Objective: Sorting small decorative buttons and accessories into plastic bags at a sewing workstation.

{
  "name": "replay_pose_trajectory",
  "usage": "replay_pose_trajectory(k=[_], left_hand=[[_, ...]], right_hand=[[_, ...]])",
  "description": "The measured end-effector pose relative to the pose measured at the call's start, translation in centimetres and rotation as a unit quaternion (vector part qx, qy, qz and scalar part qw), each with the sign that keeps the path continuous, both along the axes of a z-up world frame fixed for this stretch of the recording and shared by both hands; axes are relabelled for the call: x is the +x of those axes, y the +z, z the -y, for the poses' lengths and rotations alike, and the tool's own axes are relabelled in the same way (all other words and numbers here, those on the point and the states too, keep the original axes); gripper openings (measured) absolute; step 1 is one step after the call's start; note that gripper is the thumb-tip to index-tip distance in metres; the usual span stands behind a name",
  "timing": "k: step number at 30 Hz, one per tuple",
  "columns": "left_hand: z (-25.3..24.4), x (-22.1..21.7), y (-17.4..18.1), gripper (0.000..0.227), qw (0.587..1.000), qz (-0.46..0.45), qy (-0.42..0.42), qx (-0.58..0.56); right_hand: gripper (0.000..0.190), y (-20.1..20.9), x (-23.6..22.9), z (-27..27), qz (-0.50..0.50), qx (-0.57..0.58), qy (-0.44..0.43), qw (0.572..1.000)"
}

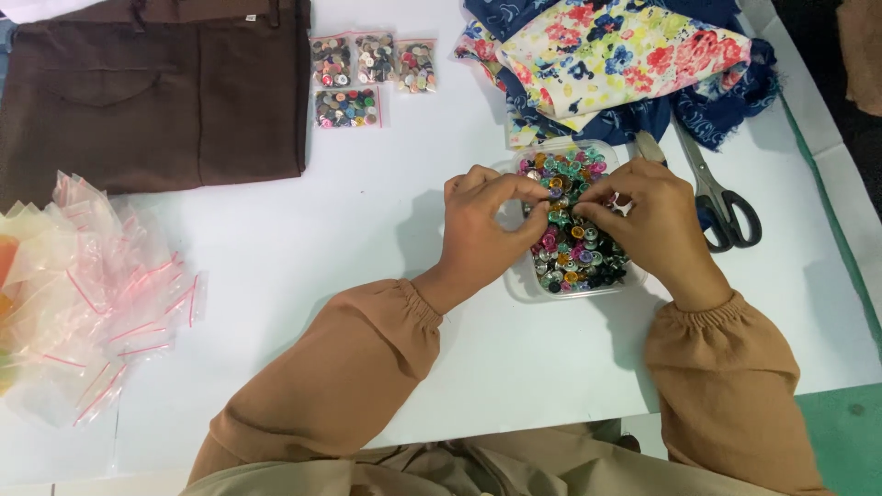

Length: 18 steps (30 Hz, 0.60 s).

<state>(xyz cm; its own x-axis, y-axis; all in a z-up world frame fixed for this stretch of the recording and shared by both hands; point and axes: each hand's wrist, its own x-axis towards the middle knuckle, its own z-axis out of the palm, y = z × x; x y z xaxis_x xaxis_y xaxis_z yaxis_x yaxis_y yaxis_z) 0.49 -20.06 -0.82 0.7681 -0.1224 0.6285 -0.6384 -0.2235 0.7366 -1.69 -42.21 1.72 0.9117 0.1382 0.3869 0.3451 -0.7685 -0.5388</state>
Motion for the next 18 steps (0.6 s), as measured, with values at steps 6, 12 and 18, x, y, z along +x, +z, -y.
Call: replay_pose_trajectory(k=[6, 12, 18], left_hand=[[-4.1, -1.0, 0.5, 0.023, 0.999, -0.013, 0.028, 0.014], [-10.0, -0.5, -0.7, 0.025, 0.996, -0.038, 0.057, 0.061], [-14.6, 0.5, -2.5, 0.016, 0.986, -0.11, 0.037, 0.116]], right_hand=[[0.015, -0.1, -0.2, -1.9, 0.098, 0.066, -0.018, 0.993], [0.014, 1.9, -1.5, -11.5, 0.181, 0.059, 0.07, 0.979], [0.013, -2.9, -0.8, -17.7, 0.077, 0.053, 0.07, 0.993]])
